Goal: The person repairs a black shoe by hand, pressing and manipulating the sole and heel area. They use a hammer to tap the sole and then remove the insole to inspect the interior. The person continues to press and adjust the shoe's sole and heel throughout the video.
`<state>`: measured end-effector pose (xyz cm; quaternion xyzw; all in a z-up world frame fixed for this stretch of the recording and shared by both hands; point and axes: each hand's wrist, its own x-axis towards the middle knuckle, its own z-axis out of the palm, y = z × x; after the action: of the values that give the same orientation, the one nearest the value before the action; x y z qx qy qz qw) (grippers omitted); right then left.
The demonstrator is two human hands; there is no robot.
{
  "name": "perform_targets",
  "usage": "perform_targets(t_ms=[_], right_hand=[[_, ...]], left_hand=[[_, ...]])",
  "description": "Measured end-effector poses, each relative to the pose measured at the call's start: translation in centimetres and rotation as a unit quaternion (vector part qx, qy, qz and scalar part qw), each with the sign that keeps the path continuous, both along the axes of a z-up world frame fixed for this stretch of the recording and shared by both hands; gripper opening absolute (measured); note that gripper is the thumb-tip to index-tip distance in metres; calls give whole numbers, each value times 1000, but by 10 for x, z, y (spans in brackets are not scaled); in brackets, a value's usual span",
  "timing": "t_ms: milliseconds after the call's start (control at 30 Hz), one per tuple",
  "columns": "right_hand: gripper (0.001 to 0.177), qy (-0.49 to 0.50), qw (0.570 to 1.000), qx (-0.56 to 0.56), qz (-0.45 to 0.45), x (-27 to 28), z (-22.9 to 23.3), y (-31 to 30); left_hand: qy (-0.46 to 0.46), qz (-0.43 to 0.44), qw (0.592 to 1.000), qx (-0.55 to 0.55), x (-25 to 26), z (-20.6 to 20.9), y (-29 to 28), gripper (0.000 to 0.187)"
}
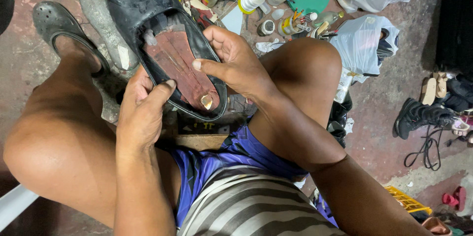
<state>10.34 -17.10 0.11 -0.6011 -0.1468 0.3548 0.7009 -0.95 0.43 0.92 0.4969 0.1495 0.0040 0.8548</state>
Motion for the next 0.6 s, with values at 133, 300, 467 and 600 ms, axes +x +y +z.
perform_targets(t_ms=[133,300,467,600], right_hand=[[25,-10,1000,13,14,2,-5,2],[27,-20,1000,7,18,0,-8,3],[27,-64,998,2,25,-4,-3,6],[19,38,999,15,-7,1,6,3]], left_hand=[[20,13,999,-29,2,-1,-2,46],[57,47,996,-44,4,-10,-7,32],[75,88,993,-16,6,-16,-12,26],[99,41,994,7,6,-18,-14,24]])
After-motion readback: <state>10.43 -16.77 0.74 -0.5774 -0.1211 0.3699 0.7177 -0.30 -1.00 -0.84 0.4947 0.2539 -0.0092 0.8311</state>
